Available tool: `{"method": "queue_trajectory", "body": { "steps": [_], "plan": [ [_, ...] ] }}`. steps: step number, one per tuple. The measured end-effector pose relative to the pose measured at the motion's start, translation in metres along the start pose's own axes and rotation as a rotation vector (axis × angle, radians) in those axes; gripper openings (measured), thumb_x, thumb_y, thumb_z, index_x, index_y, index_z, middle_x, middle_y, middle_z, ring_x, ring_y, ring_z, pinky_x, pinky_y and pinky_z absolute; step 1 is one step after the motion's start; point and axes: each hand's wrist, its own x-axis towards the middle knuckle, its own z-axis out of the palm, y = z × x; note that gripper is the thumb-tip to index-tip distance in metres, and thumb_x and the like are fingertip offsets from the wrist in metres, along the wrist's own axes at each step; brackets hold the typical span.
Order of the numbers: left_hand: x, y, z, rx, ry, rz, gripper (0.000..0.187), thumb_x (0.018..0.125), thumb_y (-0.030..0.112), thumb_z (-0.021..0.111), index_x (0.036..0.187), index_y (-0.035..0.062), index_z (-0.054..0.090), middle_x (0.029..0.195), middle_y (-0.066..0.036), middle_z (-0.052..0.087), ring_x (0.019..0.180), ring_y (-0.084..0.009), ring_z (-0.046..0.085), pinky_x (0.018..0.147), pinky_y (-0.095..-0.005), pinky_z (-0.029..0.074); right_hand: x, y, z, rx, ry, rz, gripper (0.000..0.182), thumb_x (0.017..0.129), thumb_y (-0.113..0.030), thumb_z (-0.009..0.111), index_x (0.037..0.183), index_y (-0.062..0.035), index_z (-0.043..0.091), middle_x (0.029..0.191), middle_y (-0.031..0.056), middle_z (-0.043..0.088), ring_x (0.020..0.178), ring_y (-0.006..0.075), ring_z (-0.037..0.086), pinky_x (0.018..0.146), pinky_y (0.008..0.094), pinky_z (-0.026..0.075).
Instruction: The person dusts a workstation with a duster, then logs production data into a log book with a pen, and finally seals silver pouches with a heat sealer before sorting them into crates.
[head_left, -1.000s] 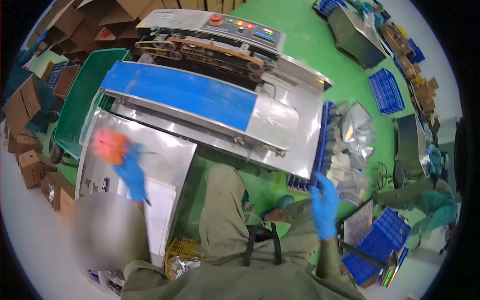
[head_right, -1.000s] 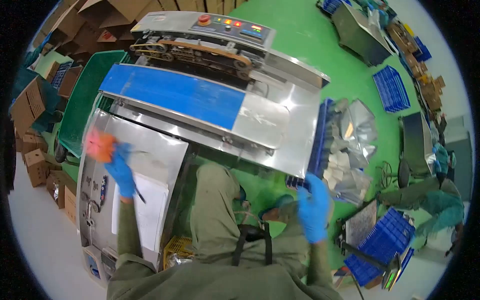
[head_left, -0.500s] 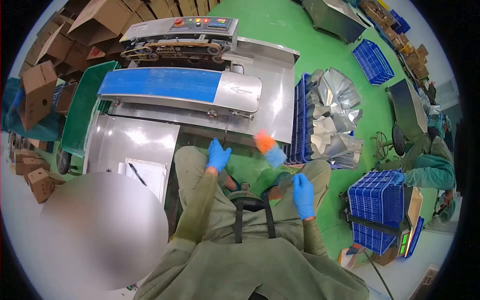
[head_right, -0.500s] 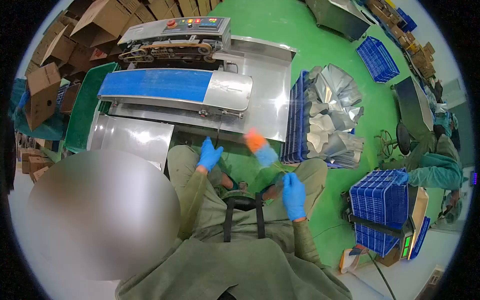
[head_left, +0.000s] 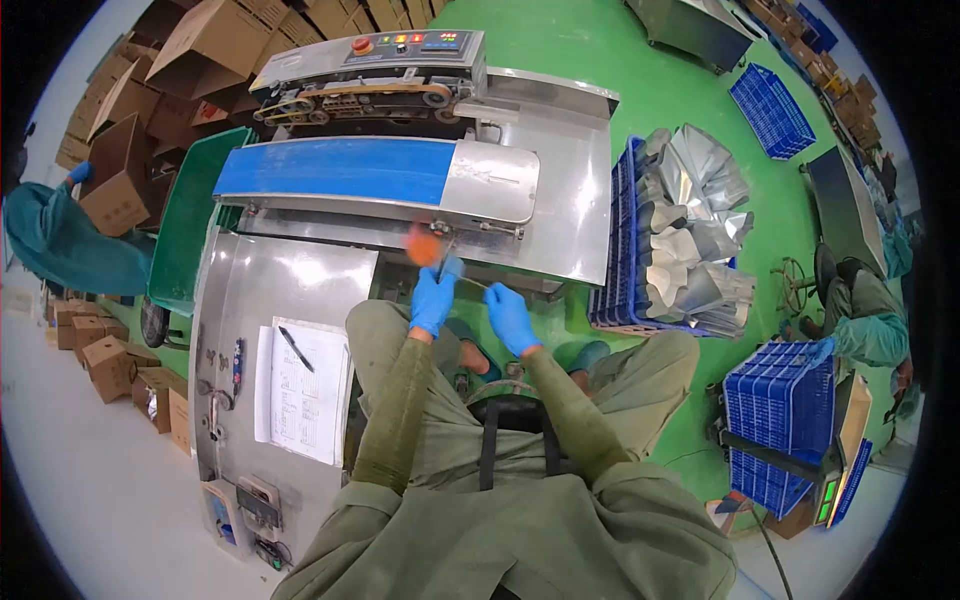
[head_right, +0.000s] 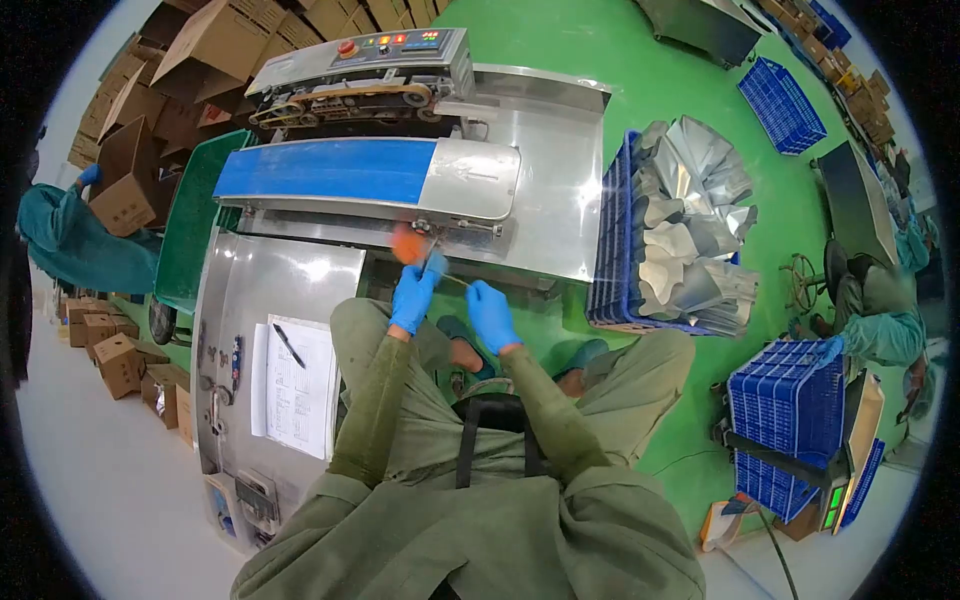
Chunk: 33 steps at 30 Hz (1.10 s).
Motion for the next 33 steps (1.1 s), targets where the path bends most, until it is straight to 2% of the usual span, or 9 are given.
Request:
{"method": "queue_trajectory", "body": {
  "steps": [5, 9, 12, 17, 19, 22, 25, 27, 33],
  "plan": [
    [0.009, -0.021, 0.008, -0.223, 0.113, -0.005, 0.036, 0.088, 0.029, 0.064, 0.102, -0.0025, 0.055, 0.093, -0.021, 0.065, 0.084, -0.0357, 0.063, 0.081, -0.0456, 0.049, 0.055, -0.021, 0.046, -0.184, 0.049, -0.044, 0.028, 0.095, -0.023, 0.050, 0.084, 0.0005, 0.062, 0.088, 0.0278, 0.063, 0.085, 0.0496, 0.060, 0.072, 0.0562, 0.048],
    [0.045, -0.074, 0.035, -0.254, 0.100, 0.040, 0.026, 0.088, 0.022, 0.066, 0.098, 0.0019, 0.052, 0.075, -0.005, 0.058, 0.064, -0.0121, 0.053, 0.061, -0.0294, 0.047, 0.044, -0.014, -0.028, -0.342, 0.153, -0.009, 0.034, 0.092, -0.022, 0.051, 0.078, 0.0049, 0.067, 0.081, 0.0295, 0.064, 0.081, 0.0465, 0.064, 0.074, 0.0543, 0.051],
    [0.038, -0.058, 0.033, -0.208, 0.032, -0.055, 0.037, 0.086, 0.029, 0.067, 0.102, -0.0025, 0.056, 0.095, -0.020, 0.065, 0.087, -0.0318, 0.062, 0.083, -0.0430, 0.049, 0.027, 0.050, -0.108, -0.634, 0.159, -0.144, 0.032, 0.091, -0.022, 0.054, 0.078, 0.0048, 0.068, 0.083, 0.0291, 0.065, 0.077, 0.0458, 0.064, 0.073, 0.0531, 0.051],
    [0.012, -0.021, 0.031, -0.195, -0.003, 0.008, 0.043, 0.085, 0.030, 0.068, 0.109, -0.0036, 0.056, 0.093, -0.018, 0.065, 0.086, -0.0311, 0.061, 0.082, -0.0423, 0.049, 0.123, 0.192, -0.235, -1.024, 0.775, 0.023, 0.029, 0.092, -0.021, 0.054, 0.071, -0.0046, 0.064, 0.075, 0.0214, 0.066, 0.065, 0.0382, 0.066, 0.053, 0.0488, 0.049],
    [0.013, -0.006, 0.026, -0.202, 0.006, 0.036, 0.048, 0.085, 0.031, 0.069, 0.114, -0.0047, 0.055, 0.094, -0.018, 0.065, 0.086, -0.0301, 0.061, 0.082, -0.0416, 0.049, 0.127, 0.128, -0.285, -0.532, 0.975, 0.135, 0.031, 0.094, -0.021, 0.051, 0.076, 0.0002, 0.063, 0.080, 0.0248, 0.066, 0.066, 0.0432, 0.062, 0.059, 0.0485, 0.049],
    [-0.002, -0.011, 0.035, -0.210, 0.026, 0.033, 0.054, 0.084, 0.030, 0.070, 0.121, -0.0061, 0.053, 0.096, -0.017, 0.064, 0.087, -0.0284, 0.061, 0.082, -0.0406, 0.049, 0.104, 0.044, -0.280, -0.377, 0.613, -0.076, 0.030, 0.094, -0.022, 0.051, 0.079, 0.0027, 0.062, 0.083, 0.0261, 0.065, 0.074, 0.0455, 0.061, 0.066, 0.0473, 0.048],
    [0.009, -0.023, 0.055, -0.284, -0.002, 0.055, 0.055, 0.084, 0.028, 0.071, 0.123, -0.0057, 0.052, 0.100, -0.018, 0.062, 0.089, -0.0278, 0.060, 0.082, -0.0405, 0.049, 0.080, -0.016, -0.226, -0.007, 0.530, -0.228, 0.022, 0.094, -0.017, 0.054, 0.089, 0.0001, 0.066, 0.075, 0.0215, 0.062, 0.068, 0.0247, 0.060, 0.067, 0.0382, 0.048],
    [0.001, -0.017, 0.052, -0.227, -0.021, 0.061, 0.054, 0.084, 0.028, 0.072, 0.123, -0.0053, 0.052, 0.102, -0.019, 0.062, 0.091, -0.0285, 0.060, 0.083, -0.0406, 0.049, 0.058, -0.077, -0.184, 0.006, 0.251, -0.289, 0.021, 0.094, -0.017, 0.053, 0.090, -0.0025, 0.067, 0.075, 0.0201, 0.062, 0.065, 0.0252, 0.058, 0.066, 0.0353, 0.048],
    [-0.043, 0.000, 0.028, -0.187, -0.059, 0.099, 0.055, 0.086, 0.029, 0.072, 0.125, -0.0036, 0.052, 0.108, -0.021, 0.063, 0.097, -0.0306, 0.061, 0.087, -0.0407, 0.050, 0.154, 0.022, -0.265, -1.133, 0.351, -0.271, 0.020, 0.089, -0.015, 0.054, 0.081, -0.0026, 0.068, 0.078, 0.0204, 0.066, 0.071, 0.0330, 0.067, 0.064, 0.0431, 0.051]
  ]
}}
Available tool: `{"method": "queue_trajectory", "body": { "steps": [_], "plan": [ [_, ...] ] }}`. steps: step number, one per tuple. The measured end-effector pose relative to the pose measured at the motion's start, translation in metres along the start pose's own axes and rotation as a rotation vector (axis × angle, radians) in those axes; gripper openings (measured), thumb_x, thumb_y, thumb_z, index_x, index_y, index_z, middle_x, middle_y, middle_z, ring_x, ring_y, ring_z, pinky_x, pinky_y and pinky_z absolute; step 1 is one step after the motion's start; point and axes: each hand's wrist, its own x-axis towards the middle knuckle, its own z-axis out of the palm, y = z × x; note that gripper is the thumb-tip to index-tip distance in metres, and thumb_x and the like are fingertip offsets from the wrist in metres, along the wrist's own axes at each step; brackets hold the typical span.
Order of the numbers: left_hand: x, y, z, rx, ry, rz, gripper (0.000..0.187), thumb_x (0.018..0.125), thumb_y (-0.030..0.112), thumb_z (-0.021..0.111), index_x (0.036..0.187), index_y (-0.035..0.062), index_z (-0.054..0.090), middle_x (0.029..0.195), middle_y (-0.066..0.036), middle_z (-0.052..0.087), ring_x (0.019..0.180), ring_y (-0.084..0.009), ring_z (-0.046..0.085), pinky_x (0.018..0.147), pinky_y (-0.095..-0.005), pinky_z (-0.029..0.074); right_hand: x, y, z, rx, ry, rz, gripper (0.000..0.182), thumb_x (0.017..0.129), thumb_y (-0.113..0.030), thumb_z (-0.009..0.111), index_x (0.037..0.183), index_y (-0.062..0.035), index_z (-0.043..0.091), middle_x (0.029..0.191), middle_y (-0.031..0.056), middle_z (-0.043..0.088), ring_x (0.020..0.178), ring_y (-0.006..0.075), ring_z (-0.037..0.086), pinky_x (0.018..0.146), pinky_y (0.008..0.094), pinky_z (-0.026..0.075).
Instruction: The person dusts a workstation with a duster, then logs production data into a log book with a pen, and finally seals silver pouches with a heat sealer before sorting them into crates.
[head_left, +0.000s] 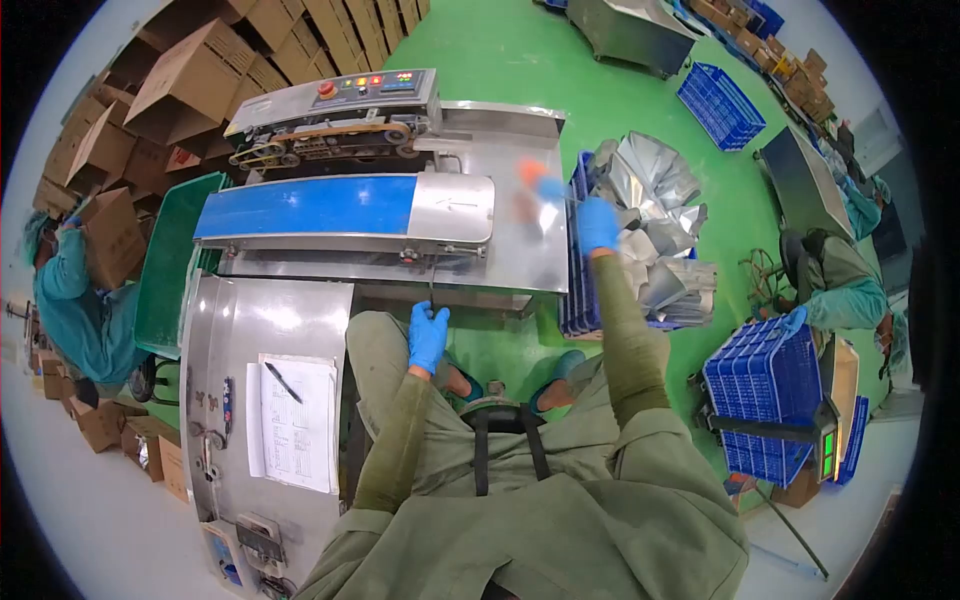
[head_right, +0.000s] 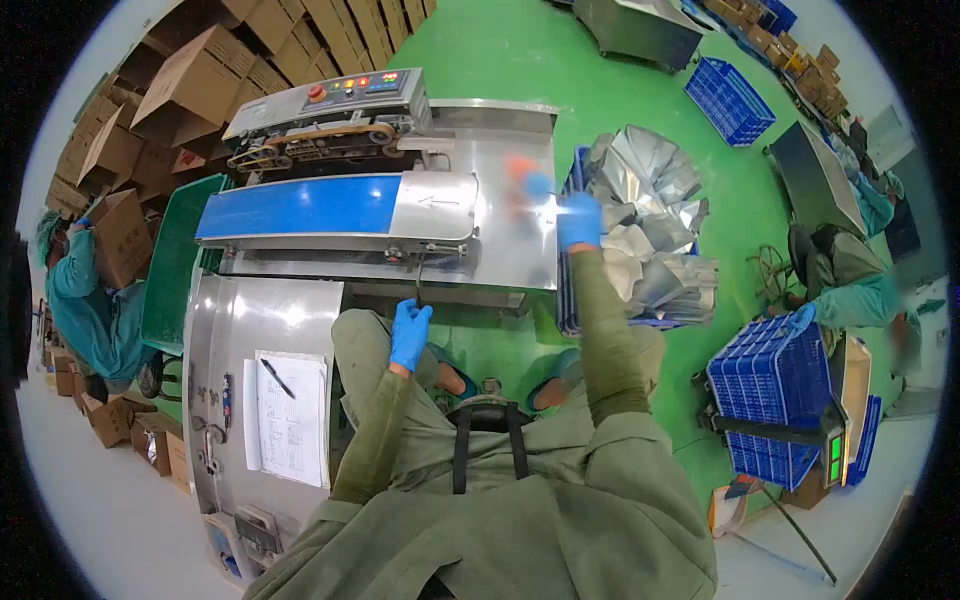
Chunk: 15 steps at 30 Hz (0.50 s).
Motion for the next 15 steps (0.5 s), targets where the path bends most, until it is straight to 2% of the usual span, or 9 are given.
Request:
{"method": "queue_trajectory", "body": {
  "steps": [1, 4, 5, 6, 8, 11, 13, 14, 15],
  "plan": [
    [-0.006, -0.004, -0.002, 0.000, 0.007, 0.018, 0.055, 0.087, 0.030, 0.072, 0.125, -0.0033, 0.052, 0.109, -0.021, 0.063, 0.097, -0.0310, 0.061, 0.087, -0.0409, 0.050, 0.004, 0.027, -0.010, -0.051, -0.072, 0.118, 0.021, 0.089, -0.014, 0.053, 0.079, -0.0013, 0.066, 0.073, 0.0218, 0.062, 0.069, 0.0331, 0.065, 0.064, 0.0441, 0.049],
    [-0.001, 0.001, 0.004, -0.021, 0.011, 0.048, 0.054, 0.087, 0.029, 0.072, 0.126, -0.0025, 0.052, 0.111, -0.022, 0.062, 0.100, -0.0319, 0.061, 0.088, -0.0414, 0.050, -0.002, -0.042, -0.135, 0.709, 0.058, 0.373, 0.022, 0.089, -0.014, 0.053, 0.075, -0.0034, 0.067, 0.071, 0.0174, 0.065, 0.065, 0.0276, 0.065, 0.062, 0.0415, 0.050],
    [-0.010, -0.003, 0.004, -0.020, 0.001, 0.038, 0.054, 0.087, 0.029, 0.072, 0.126, -0.0023, 0.052, 0.112, -0.022, 0.062, 0.101, -0.0320, 0.061, 0.088, -0.0416, 0.050, -0.005, -0.070, -0.125, 0.971, 0.122, 0.200, 0.022, 0.090, -0.016, 0.054, 0.081, -0.0019, 0.068, 0.073, 0.0185, 0.065, 0.068, 0.0230, 0.065, 0.064, 0.0401, 0.049],
    [-0.008, -0.002, 0.007, -0.025, -0.011, 0.055, 0.051, 0.089, 0.028, 0.071, 0.125, -0.0024, 0.052, 0.113, -0.021, 0.063, 0.101, -0.0311, 0.063, 0.088, -0.0412, 0.051, -0.005, -0.102, -0.103, 0.988, 0.245, -0.097, 0.023, 0.089, -0.017, 0.057, 0.097, 0.0005, 0.071, 0.083, 0.0194, 0.070, 0.077, 0.0319, 0.069, 0.069, 0.0393, 0.054],
    [-0.013, 0.004, 0.006, -0.030, -0.015, 0.108, 0.042, 0.090, 0.029, 0.069, 0.116, -0.0021, 0.058, 0.104, -0.018, 0.066, 0.092, -0.0283, 0.064, 0.082, -0.0395, 0.052, 0.005, -0.172, -0.106, 0.680, -0.079, -0.117, 0.022, 0.091, -0.017, 0.053, 0.084, -0.0010, 0.068, 0.086, 0.0200, 0.070, 0.078, 0.0376, 0.067, 0.071, 0.0436, 0.053],
    [-0.021, 0.013, -0.005, -0.047, -0.054, 0.137, 0.032, 0.091, 0.030, 0.069, 0.094, -0.0019, 0.064, 0.082, -0.016, 0.066, 0.073, -0.0241, 0.063, 0.069, -0.0391, 0.050, 0.056, -0.085, 0.027, 0.101, 0.073, -0.135, 0.025, 0.092, -0.017, 0.051, 0.078, -0.0016, 0.065, 0.083, 0.0203, 0.070, 0.072, 0.0380, 0.066, 0.065, 0.0486, 0.051],
    [-0.035, 0.015, -0.019, -0.052, -0.053, 0.102, 0.035, 0.092, 0.030, 0.068, 0.077, -0.0015, 0.062, 0.066, -0.012, 0.060, 0.061, -0.0194, 0.055, 0.059, -0.0388, 0.044, 0.038, -0.003, 0.006, 0.222, -0.030, 0.267, 0.020, 0.088, -0.018, 0.058, 0.082, -0.0042, 0.071, 0.085, 0.0199, 0.071, 0.070, 0.0367, 0.069, 0.058, 0.0498, 0.053],
    [-0.044, 0.021, -0.026, -0.055, -0.039, 0.073, 0.040, 0.093, 0.029, 0.067, 0.069, -0.0010, 0.059, 0.059, -0.008, 0.054, 0.056, -0.0161, 0.048, 0.055, -0.0382, 0.040, 0.022, 0.030, -0.016, 0.181, -0.148, 0.224, 0.021, 0.087, -0.019, 0.060, 0.084, -0.0031, 0.073, 0.086, 0.0216, 0.071, 0.078, 0.0381, 0.071, 0.064, 0.0488, 0.055],
    [-0.051, 0.026, -0.025, -0.064, -0.030, 0.042, 0.045, 0.094, 0.029, 0.066, 0.061, -0.0006, 0.056, 0.052, -0.004, 0.049, 0.051, -0.0128, 0.042, 0.050, -0.0376, 0.036, 0.007, 0.054, -0.026, -0.053, -0.104, 0.122, 0.028, 0.090, -0.020, 0.054, 0.082, 0.0004, 0.071, 0.086, 0.0253, 0.069, 0.081, 0.0431, 0.068, 0.069, 0.0503, 0.053]
  ]
}}
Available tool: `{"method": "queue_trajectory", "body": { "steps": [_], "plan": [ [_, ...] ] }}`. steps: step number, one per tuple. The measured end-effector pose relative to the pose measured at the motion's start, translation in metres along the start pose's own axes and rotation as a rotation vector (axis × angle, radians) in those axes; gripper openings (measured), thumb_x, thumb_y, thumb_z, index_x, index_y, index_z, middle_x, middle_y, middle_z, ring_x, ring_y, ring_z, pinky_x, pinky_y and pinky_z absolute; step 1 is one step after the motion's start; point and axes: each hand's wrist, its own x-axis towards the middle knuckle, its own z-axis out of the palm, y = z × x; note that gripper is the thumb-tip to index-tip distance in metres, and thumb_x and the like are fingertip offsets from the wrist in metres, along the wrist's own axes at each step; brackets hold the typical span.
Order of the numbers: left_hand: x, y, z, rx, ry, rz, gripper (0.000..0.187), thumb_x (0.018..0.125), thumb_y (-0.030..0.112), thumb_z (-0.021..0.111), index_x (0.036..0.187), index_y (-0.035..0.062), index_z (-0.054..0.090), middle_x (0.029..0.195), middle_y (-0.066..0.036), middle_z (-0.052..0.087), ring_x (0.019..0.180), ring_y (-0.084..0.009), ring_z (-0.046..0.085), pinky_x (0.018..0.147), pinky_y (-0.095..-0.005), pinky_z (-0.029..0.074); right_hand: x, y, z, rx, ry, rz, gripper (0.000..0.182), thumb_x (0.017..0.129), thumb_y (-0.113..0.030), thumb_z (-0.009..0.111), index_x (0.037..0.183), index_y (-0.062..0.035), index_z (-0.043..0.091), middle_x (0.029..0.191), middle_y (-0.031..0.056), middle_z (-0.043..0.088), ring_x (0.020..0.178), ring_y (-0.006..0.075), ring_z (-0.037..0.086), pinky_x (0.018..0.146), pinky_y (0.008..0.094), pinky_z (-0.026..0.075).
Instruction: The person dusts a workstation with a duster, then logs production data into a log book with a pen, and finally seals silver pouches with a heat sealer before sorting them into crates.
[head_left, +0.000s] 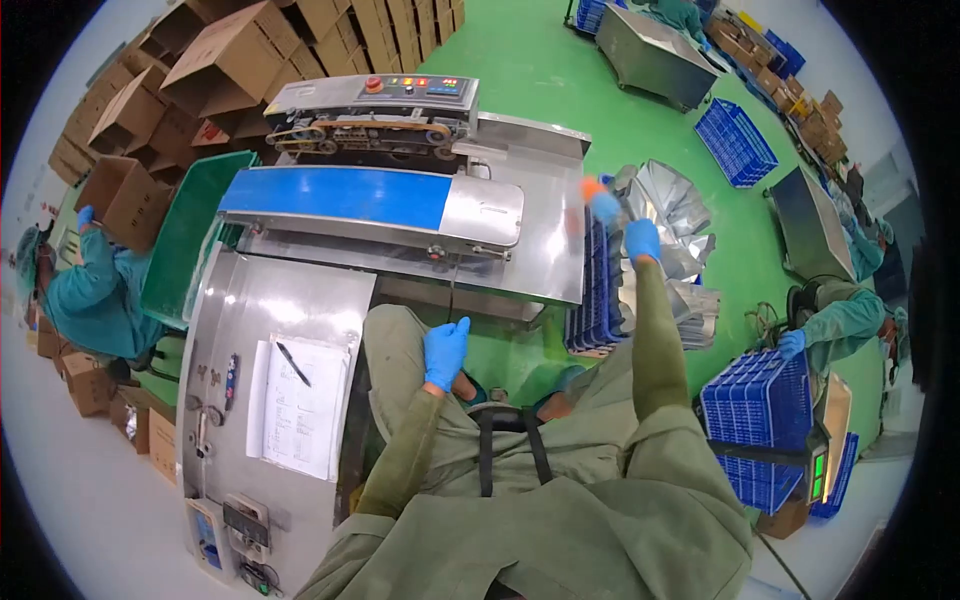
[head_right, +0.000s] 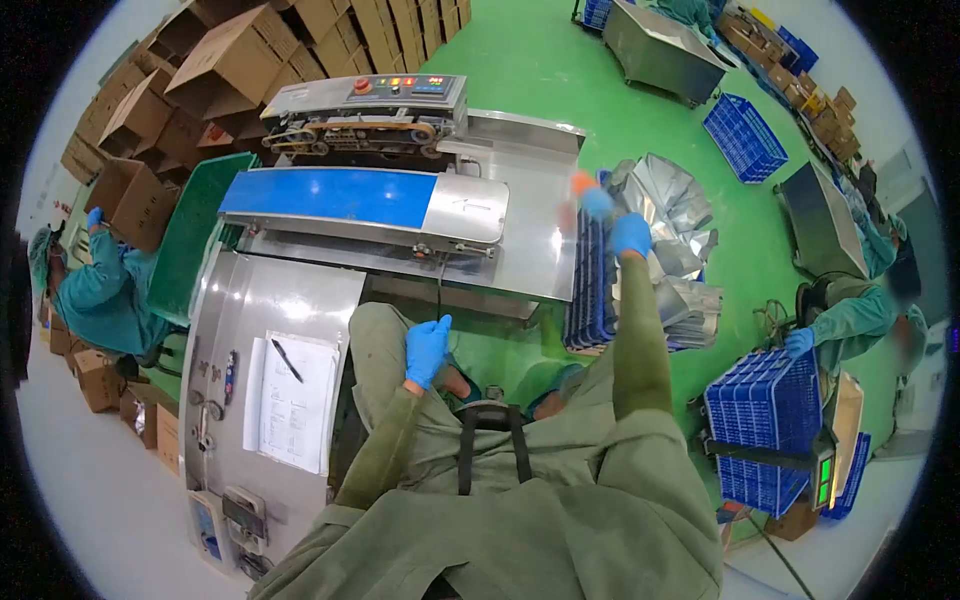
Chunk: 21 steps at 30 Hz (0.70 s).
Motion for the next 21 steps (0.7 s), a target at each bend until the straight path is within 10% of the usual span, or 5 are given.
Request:
{"method": "queue_trajectory", "body": {
  "steps": [3, 11, 13, 16, 21],
  "plan": [
    [-0.012, 0.003, 0.004, -0.168, 0.068, 0.106, 0.050, 0.094, 0.029, 0.066, 0.057, -0.0006, 0.050, 0.049, -0.004, 0.042, 0.050, -0.0131, 0.031, 0.048, -0.0399, 0.029, -0.051, -0.020, -0.031, 0.455, 0.122, 0.196, 0.035, 0.093, -0.023, 0.049, 0.082, 0.0035, 0.069, 0.087, 0.0294, 0.065, 0.082, 0.0476, 0.064, 0.073, 0.0528, 0.051],
    [0.072, -0.093, 0.051, 0.420, 0.537, 0.416, 0.028, 0.085, 0.026, 0.062, 0.087, -0.0015, 0.065, 0.082, -0.025, 0.065, 0.080, -0.0415, 0.064, 0.072, -0.0492, 0.048, -0.229, -0.141, 0.023, 0.762, -0.035, 0.196, 0.034, 0.095, -0.023, 0.050, 0.081, 0.0050, 0.064, 0.081, 0.0293, 0.063, 0.077, 0.0472, 0.062, 0.067, 0.0514, 0.046],
    [0.096, -0.129, 0.059, 0.625, 0.330, 0.459, 0.030, 0.084, 0.025, 0.060, 0.098, -0.0004, 0.066, 0.090, -0.024, 0.068, 0.091, -0.0418, 0.065, 0.079, -0.0486, 0.049, -0.261, -0.155, 0.015, 0.890, -0.087, 0.286, 0.034, 0.096, -0.023, 0.050, 0.080, 0.0043, 0.063, 0.080, 0.0285, 0.063, 0.077, 0.0462, 0.062, 0.067, 0.0498, 0.046],
    [0.101, -0.067, 0.028, 0.376, -0.230, -0.191, 0.036, 0.084, 0.026, 0.060, 0.109, 0.0005, 0.063, 0.096, -0.022, 0.068, 0.095, -0.0400, 0.065, 0.081, -0.0485, 0.049, -0.281, -0.163, 0.008, 0.922, -0.137, 0.293, 0.033, 0.097, -0.023, 0.050, 0.082, 0.0029, 0.063, 0.081, 0.0272, 0.063, 0.075, 0.0451, 0.061, 0.066, 0.0487, 0.045],
    [0.060, -0.042, 0.002, 0.144, 0.157, -0.107, 0.035, 0.090, 0.029, 0.056, 0.109, -0.0001, 0.061, 0.094, -0.022, 0.067, 0.087, -0.0369, 0.064, 0.077, -0.0455, 0.048, -0.256, -0.238, 0.032, 1.076, -0.243, 0.138, 0.028, 0.098, -0.022, 0.052, 0.086, 0.0018, 0.060, 0.081, 0.0276, 0.061, 0.075, 0.0480, 0.057, 0.064, 0.0485, 0.044]
  ]
}}
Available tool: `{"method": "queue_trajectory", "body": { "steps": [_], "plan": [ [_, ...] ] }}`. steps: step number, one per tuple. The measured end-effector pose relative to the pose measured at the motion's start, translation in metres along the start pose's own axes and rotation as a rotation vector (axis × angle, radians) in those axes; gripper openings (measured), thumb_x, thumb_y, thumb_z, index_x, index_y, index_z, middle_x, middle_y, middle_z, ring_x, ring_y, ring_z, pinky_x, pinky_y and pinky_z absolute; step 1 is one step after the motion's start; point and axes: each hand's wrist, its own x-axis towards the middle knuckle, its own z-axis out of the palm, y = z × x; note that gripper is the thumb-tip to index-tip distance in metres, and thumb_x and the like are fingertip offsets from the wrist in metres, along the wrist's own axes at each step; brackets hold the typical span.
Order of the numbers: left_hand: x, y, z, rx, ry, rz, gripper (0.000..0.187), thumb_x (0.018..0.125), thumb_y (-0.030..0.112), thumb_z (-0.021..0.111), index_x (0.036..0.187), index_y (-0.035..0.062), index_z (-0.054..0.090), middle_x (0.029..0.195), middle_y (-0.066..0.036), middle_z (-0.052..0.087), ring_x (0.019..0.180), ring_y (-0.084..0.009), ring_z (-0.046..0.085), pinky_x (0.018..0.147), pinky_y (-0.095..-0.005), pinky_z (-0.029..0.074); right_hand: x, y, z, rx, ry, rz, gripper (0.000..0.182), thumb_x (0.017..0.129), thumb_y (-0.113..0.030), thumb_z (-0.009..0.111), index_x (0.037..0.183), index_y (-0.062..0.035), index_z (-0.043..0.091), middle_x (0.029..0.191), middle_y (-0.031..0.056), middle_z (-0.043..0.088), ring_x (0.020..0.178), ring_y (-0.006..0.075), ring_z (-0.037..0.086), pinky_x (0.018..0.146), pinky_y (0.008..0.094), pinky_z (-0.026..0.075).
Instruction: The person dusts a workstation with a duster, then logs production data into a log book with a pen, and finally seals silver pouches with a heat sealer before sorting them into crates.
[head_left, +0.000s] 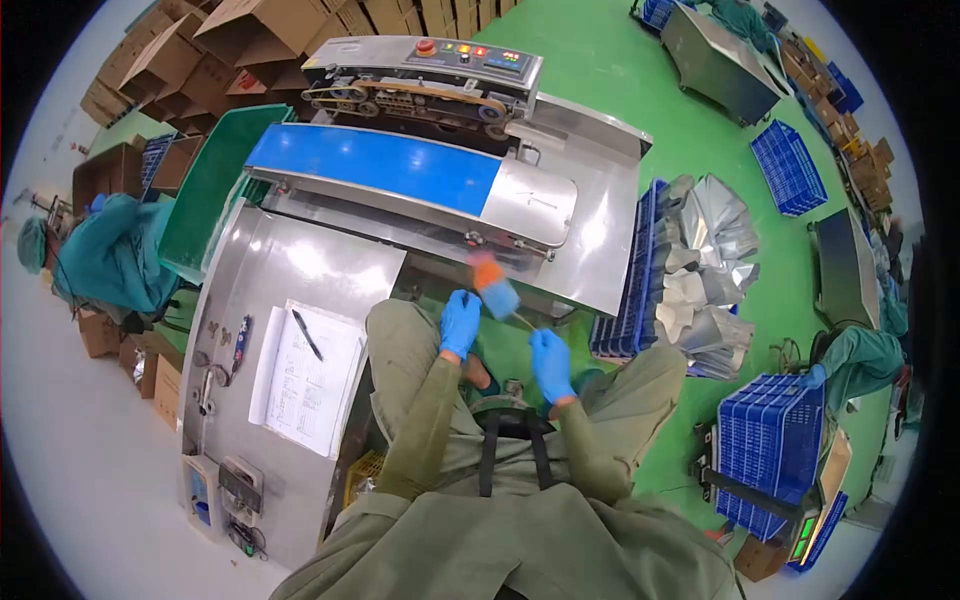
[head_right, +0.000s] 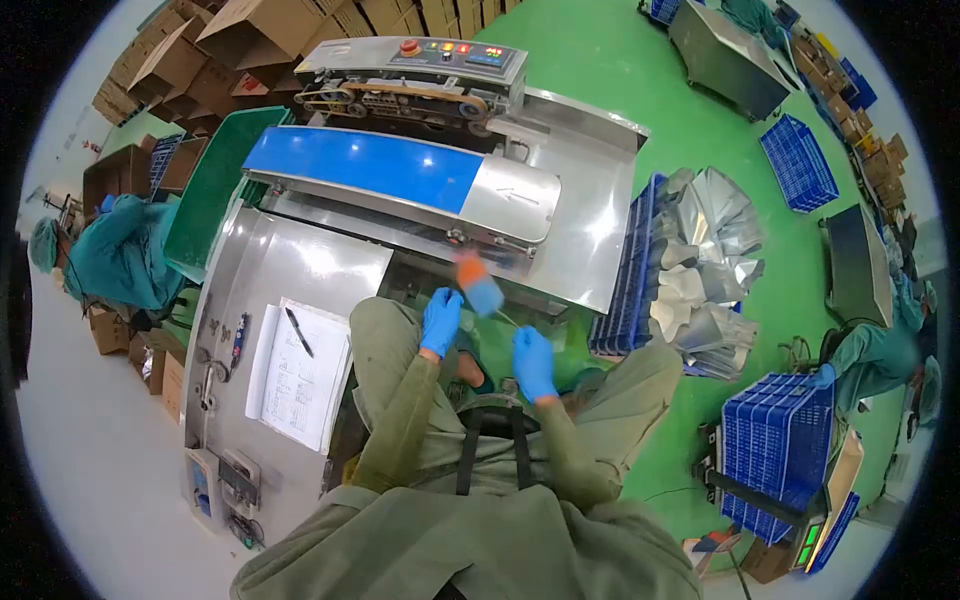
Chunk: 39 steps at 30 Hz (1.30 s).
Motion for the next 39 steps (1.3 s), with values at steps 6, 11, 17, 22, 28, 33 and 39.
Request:
{"method": "queue_trajectory", "body": {
  "steps": [6, 11, 17, 22, 28, 33, 39],
  "plan": [
    [0.018, -0.037, 0.003, -0.272, 0.173, 0.068, 0.029, 0.094, 0.026, 0.053, 0.099, -0.0019, 0.059, 0.089, -0.016, 0.062, 0.079, -0.0260, 0.058, 0.076, -0.0395, 0.048, 0.115, -0.045, 0.147, -0.088, -0.149, -0.119, 0.033, 0.093, -0.028, 0.051, 0.085, 0.0009, 0.064, 0.090, 0.0297, 0.063, 0.089, 0.0499, 0.059, 0.075, 0.0562, 0.047],
    [0.021, -0.037, 0.009, -0.432, 0.051, -0.009, 0.026, 0.094, 0.024, 0.056, 0.096, -0.0013, 0.059, 0.088, -0.010, 0.064, 0.079, -0.0208, 0.057, 0.074, -0.0362, 0.048, 0.112, -0.001, 0.071, -0.099, 0.071, 0.079, 0.036, 0.088, -0.030, 0.055, 0.079, 0.0015, 0.070, 0.083, 0.0286, 0.065, 0.080, 0.0461, 0.065, 0.072, 0.0509, 0.050],
    [0.028, -0.043, 0.031, -0.323, 0.007, -0.006, 0.029, 0.089, 0.023, 0.066, 0.102, -0.0021, 0.062, 0.088, -0.009, 0.065, 0.082, -0.0192, 0.058, 0.079, -0.0341, 0.049, 0.136, 0.131, -0.125, -0.667, 0.137, -0.094, 0.023, 0.090, -0.018, 0.053, 0.078, -0.0027, 0.066, 0.074, 0.0193, 0.066, 0.064, 0.0357, 0.066, 0.056, 0.0459, 0.051],
    [0.012, -0.012, 0.027, -0.173, 0.080, -0.054, 0.050, 0.088, 0.023, 0.069, 0.127, -0.0053, 0.054, 0.124, -0.021, 0.060, 0.114, -0.0292, 0.057, 0.098, -0.0392, 0.045, 0.235, 0.103, -0.219, -0.620, 0.651, -0.075, 0.032, 0.093, -0.023, 0.051, 0.078, 0.0014, 0.066, 0.080, 0.0241, 0.066, 0.074, 0.0407, 0.065, 0.065, 0.0493, 0.048],
    [0.006, -0.008, 0.050, -0.124, 0.003, 0.040, 0.053, 0.090, 0.019, 0.067, 0.133, -0.0067, 0.049, 0.131, -0.023, 0.055, 0.121, -0.0329, 0.053, 0.106, -0.0406, 0.040, 0.338, 0.056, -0.130, -0.300, 0.358, -0.195, 0.030, 0.090, -0.023, 0.055, 0.078, 0.0003, 0.070, 0.082, 0.0237, 0.067, 0.075, 0.0409, 0.066, 0.067, 0.0472, 0.050],
    [-0.011, 0.027, 0.045, -0.009, -0.027, 0.088, 0.058, 0.089, 0.020, 0.070, 0.135, -0.0075, 0.046, 0.133, -0.025, 0.051, 0.125, -0.0358, 0.050, 0.107, -0.0424, 0.039, 0.437, 0.177, -0.159, -1.073, 0.212, -0.066, 0.031, 0.088, -0.028, 0.057, 0.081, -0.0052, 0.075, 0.084, 0.0205, 0.071, 0.075, 0.0345, 0.071, 0.067, 0.0481, 0.055],
    [-0.034, 0.045, 0.027, -0.075, -0.022, 0.083, 0.057, 0.089, 0.018, 0.070, 0.136, -0.0047, 0.047, 0.132, -0.023, 0.052, 0.123, -0.0336, 0.052, 0.105, -0.0415, 0.041, 0.370, 0.171, -0.365, -1.125, 0.516, -0.005, 0.029, 0.092, -0.023, 0.054, 0.085, -0.0008, 0.072, 0.088, 0.0234, 0.069, 0.087, 0.0398, 0.068, 0.073, 0.0495, 0.054]
  ]
}}
